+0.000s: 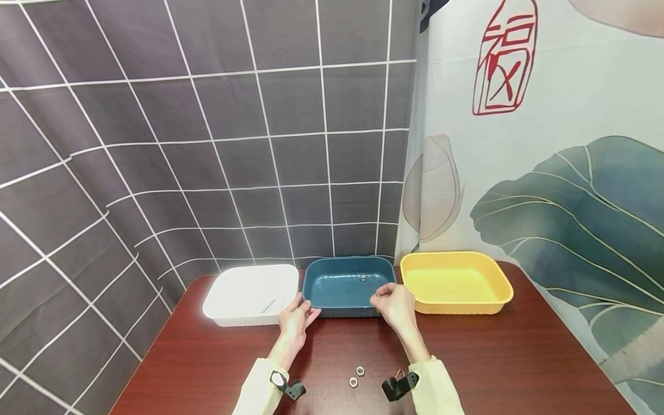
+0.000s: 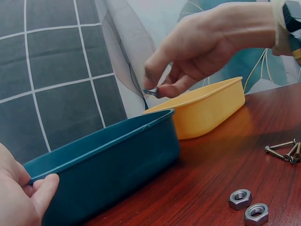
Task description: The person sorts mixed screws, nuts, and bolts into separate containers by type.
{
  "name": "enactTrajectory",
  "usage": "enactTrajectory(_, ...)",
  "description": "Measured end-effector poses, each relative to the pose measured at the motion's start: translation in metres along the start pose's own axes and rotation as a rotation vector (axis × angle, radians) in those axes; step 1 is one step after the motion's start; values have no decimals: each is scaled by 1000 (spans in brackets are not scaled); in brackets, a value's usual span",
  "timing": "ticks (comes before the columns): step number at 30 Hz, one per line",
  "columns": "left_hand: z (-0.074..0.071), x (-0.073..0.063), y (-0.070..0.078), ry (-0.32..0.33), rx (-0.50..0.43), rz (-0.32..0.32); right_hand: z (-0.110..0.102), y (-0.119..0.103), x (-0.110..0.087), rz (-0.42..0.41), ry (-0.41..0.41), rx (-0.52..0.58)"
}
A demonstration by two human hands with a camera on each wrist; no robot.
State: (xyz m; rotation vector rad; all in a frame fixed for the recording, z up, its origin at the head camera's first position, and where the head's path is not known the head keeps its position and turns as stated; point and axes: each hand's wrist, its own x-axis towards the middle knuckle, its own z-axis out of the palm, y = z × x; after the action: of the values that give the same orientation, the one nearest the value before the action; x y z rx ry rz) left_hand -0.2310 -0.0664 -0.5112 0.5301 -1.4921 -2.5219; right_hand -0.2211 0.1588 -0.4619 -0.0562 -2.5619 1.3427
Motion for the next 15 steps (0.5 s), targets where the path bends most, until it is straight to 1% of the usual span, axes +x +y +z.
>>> enactTrajectory(6,0,0,0,10,-2,-5,2,-1,16,-18,10,-10)
enactTrajectory(10,-1,-1,-1,10,7,-3,4,1,21,-16,17,-19)
enactTrajectory(15,-1,1,-1,4,17,3,6,2,25,5,15,-4)
